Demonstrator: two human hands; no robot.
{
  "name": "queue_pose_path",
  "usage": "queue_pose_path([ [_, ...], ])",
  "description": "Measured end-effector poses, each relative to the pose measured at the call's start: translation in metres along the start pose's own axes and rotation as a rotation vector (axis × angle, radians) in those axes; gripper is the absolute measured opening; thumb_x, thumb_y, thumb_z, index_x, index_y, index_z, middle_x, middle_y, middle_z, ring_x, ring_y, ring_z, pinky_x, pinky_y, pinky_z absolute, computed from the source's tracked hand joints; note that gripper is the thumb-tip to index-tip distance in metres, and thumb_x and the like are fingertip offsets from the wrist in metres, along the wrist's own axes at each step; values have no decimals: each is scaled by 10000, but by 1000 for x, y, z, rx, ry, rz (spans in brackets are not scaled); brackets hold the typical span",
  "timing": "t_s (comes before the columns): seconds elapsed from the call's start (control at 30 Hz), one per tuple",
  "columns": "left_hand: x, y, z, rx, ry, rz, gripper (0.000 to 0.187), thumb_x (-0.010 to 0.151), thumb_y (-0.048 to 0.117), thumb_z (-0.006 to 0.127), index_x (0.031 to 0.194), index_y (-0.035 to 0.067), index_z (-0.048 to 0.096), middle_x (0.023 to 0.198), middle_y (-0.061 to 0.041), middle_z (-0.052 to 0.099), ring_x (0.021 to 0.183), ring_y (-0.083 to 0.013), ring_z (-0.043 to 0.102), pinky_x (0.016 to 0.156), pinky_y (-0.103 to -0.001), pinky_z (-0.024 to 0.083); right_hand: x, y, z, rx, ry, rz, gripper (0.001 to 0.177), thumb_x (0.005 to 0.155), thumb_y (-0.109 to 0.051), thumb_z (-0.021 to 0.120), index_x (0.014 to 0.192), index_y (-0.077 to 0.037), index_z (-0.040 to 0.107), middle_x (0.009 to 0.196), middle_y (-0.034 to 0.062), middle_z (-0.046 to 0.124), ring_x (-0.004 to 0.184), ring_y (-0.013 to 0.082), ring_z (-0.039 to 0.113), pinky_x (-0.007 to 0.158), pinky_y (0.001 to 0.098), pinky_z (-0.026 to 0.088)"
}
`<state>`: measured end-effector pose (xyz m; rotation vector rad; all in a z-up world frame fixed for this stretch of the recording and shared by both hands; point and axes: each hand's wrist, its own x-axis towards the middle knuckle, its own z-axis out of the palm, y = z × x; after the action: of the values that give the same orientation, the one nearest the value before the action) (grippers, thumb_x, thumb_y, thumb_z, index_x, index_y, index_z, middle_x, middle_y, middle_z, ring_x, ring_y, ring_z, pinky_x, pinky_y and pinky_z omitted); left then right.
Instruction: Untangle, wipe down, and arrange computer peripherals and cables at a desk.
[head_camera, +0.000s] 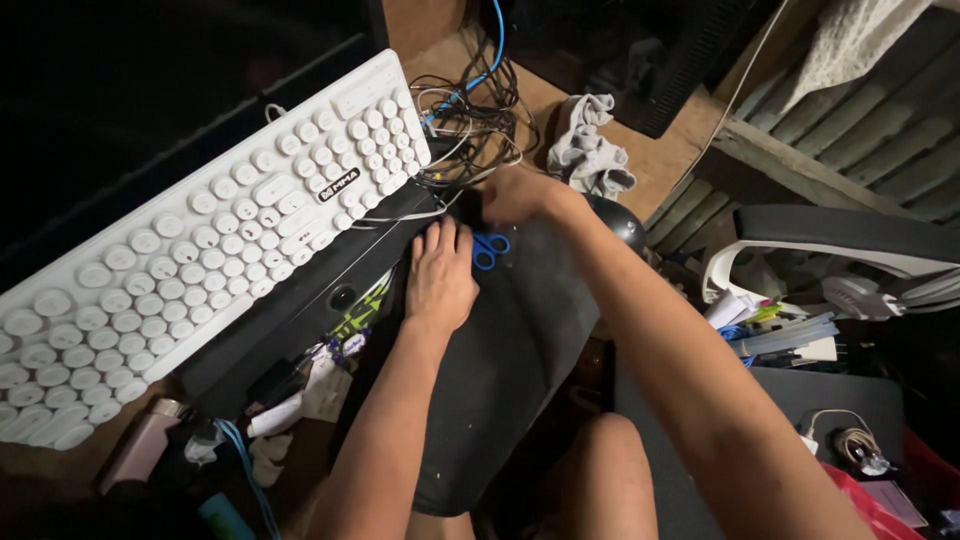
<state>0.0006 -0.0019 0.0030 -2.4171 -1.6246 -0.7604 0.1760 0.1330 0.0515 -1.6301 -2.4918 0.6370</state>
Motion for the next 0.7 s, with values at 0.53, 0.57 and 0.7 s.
queue_pose_path([
  [0.53, 2, -4, 7, -31, 6, -38, 568, 723, 51, 717, 1272, -21, 591, 1374, -219, 532, 1244, -370, 499, 1057, -464, 406, 57, -50, 36, 27, 419, -18, 239, 763, -121, 662, 955, -29, 769, 933, 281, 716, 931, 453, 700, 851, 518, 558],
  [0.57, 3, -4, 9, -16, 7, -38, 572, 737, 63, 708, 1288, -27, 585, 1378, -212, 528, 1242, -367, 497, 1053, -463, 405, 60, -51, 38, 65, 439, 76, 233, 780, -144, 666, 956, -27, 765, 948, 278, 715, 938, 454, 699, 853, 521, 557],
  [0.7, 9, 2, -7, -20, -83, -62, 672, 705, 126, 705, 1336, -44, 547, 1367, -201, 508, 1246, -369, 472, 1041, -467, 387, 91, -30, 69, 170, 543, 121, 271, 764, -123, 666, 987, 4, 757, 944, 312, 707, 944, 467, 694, 861, 532, 554],
])
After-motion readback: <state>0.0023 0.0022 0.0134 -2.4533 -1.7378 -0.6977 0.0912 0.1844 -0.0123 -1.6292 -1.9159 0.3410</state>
